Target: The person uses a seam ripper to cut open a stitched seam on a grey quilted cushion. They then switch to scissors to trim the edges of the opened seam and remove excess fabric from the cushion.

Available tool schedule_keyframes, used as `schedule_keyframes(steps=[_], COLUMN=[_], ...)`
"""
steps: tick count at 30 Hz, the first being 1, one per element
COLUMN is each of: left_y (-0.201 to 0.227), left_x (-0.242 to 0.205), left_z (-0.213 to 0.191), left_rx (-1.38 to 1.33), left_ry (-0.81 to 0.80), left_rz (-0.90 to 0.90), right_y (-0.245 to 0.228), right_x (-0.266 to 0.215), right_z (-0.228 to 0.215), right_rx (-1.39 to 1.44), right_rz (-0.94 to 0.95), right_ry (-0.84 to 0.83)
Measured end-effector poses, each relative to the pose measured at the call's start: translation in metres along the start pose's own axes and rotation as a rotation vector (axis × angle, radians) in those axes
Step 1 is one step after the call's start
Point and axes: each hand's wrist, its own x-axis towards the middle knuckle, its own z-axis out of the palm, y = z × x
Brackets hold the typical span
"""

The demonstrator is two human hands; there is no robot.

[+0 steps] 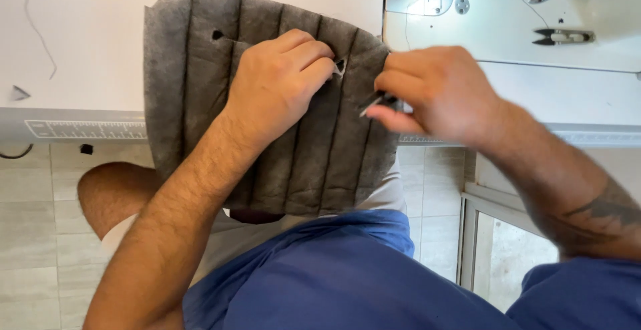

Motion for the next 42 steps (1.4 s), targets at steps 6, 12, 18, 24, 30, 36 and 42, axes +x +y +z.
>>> schedule_keyframes(steps=[6,12,18,24,30,36,42], left_y=[-0.030,-0.081,-0.033,0.033,0.042,0.049,0.059], left_x=[0.010,-0.012,-0.058,-0.075,-0.080,-0.074,-0.069], left_z=[-0.006,-0.087,-0.076,-0.068,-0.074,-0.082,-0.081], left_rx=[0.276,0.177,0.138,-0.005,-0.169,-0.548,-0.677], left_ry=[-0.042,-0.048,-0.294,-0.023,0.126,0.337,0.470], left_rz=[-0.007,-0.173,-0.458,-0.678,-0.780,-0.876,-0.916], right_y=[-0.020,-0.012,-0.049,-0.108,-0.138,-0.155,-0.166], right_x=[0.008,0.012,0.025,0.039,0.065,0.074,0.074], right_z=[0.032,0.022,0.005,0.033,0.033,0.037,0.048], right_rx=[0.486,0.465,0.681,1.605,2.020,2.105,2.065], right_rz=[0.095,0.148,0.435,0.621,0.793,0.898,0.920], right_ry=[0.020,-0.024,0.018,0.156,0.197,0.158,0.255])
